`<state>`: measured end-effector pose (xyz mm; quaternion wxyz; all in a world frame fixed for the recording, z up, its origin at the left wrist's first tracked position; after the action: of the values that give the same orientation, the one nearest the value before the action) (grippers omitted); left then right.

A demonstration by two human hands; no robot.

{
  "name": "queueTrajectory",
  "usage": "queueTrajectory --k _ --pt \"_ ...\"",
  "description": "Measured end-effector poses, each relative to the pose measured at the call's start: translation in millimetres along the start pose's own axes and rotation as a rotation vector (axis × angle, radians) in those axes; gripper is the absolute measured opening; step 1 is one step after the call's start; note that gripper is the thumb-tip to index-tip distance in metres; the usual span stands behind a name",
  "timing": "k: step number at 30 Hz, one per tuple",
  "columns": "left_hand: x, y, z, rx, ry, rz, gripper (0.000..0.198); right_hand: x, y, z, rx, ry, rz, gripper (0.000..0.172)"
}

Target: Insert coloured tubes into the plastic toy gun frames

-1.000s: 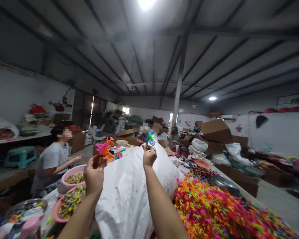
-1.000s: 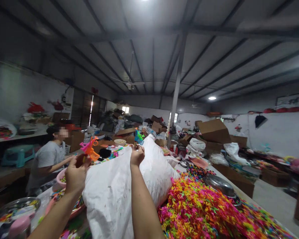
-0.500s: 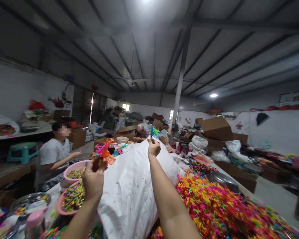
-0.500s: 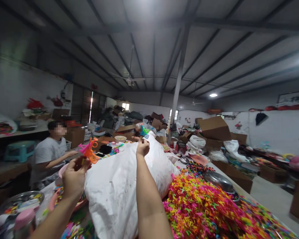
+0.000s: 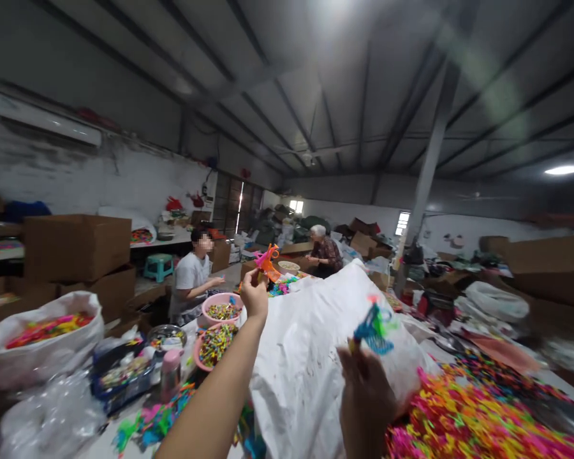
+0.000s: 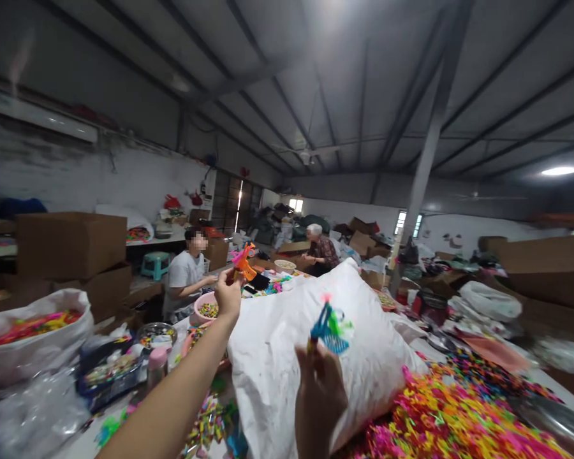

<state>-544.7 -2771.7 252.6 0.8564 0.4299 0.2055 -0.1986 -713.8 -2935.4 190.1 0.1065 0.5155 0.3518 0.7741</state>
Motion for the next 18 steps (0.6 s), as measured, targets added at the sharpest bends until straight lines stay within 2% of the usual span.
queueTrajectory --k 3,7,11,18 --pt "0 12 -1.5 -0.001 -0.053 -0.004 0.033 -5 -32 -36 -0.012 -0.071 -0.056 0.032" --pt "-5 17 -2.6 0.012 -0.121 -0.024 0.042 -12 -23 -59 -0.055 -0.103 -0.047 0.029" --pt "-7 13 -0.7 0.011 -0.14 -0.079 0.042 -13 -9 -68 -0.038 -0.148 -0.061 0.032" --pt "-12 4 -3.0 0.036 -0.139 -0.169 0.045 -21 -17 -64 -0.051 -0.125 -0.041 0.038"
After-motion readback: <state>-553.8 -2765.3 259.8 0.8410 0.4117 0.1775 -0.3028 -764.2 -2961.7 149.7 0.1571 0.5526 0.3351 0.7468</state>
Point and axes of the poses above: each hand's wrist, its own y-axis towards the middle knuckle, its own z-axis out of the palm, x = y × z, the point moved 2 cm from there along y, towards the middle knuckle, and after that the axes turned 10 degrees about z, right-handed, at the moved point
